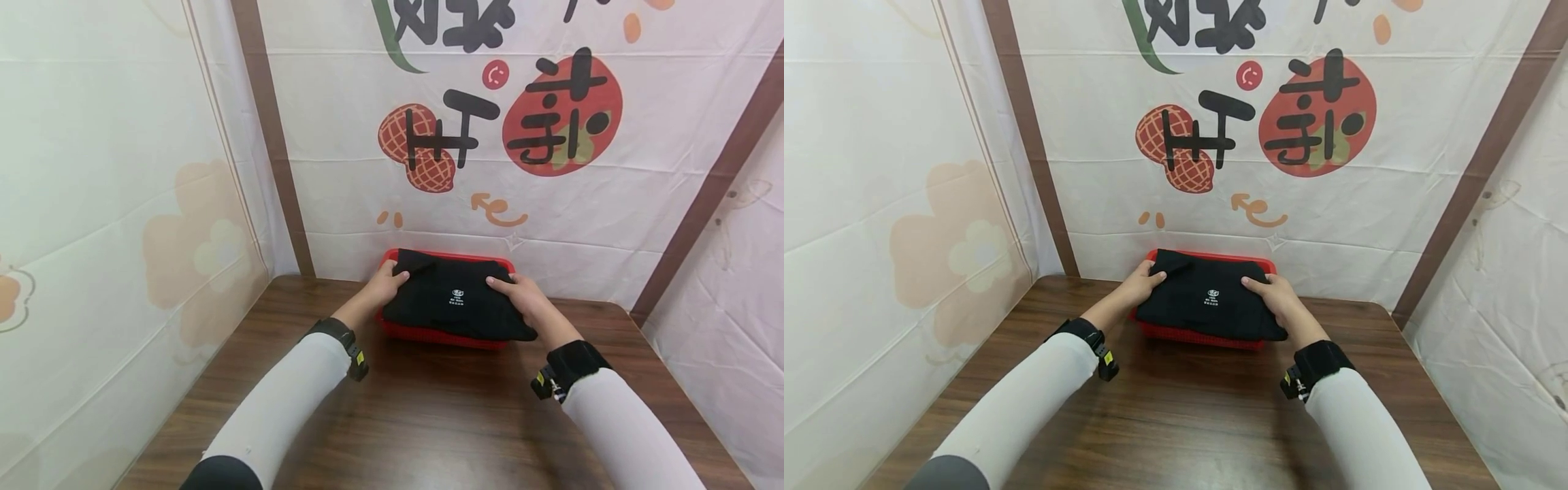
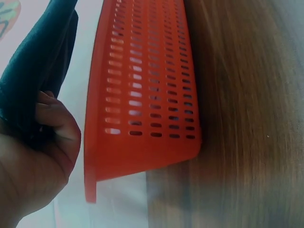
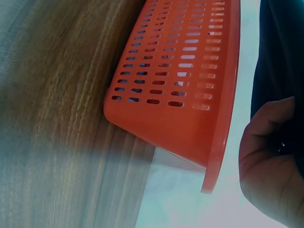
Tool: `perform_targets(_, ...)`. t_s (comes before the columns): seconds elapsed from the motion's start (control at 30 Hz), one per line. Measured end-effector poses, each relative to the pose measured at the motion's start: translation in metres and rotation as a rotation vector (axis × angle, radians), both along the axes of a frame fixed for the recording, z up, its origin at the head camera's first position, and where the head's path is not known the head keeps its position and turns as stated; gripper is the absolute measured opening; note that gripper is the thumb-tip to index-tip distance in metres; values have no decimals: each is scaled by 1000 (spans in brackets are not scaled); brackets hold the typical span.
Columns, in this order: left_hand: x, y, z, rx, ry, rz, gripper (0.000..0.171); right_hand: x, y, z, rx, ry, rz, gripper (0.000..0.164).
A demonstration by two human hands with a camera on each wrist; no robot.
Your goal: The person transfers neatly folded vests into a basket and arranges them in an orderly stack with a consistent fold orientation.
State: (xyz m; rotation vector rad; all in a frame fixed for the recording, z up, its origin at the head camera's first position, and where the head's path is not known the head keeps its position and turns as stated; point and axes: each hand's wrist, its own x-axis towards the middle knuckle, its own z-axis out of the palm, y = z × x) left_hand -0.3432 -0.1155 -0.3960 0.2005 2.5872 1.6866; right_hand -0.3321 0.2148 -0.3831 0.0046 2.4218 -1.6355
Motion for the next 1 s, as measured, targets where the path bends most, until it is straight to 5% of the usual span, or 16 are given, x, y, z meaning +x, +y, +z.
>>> perform_targets(0.4,-23,-1,-5,-85,2,27,51,-19,-5,3,58,-40,-18,97)
perform_targets(0.63,-30,2,-5,-93,22,34,43,-24,-6,5,62,-49,-29,73)
perform_targets(1.0,-34,4,-7,-195,64,44,45,-33,-12,-1,83,-27,-35,63)
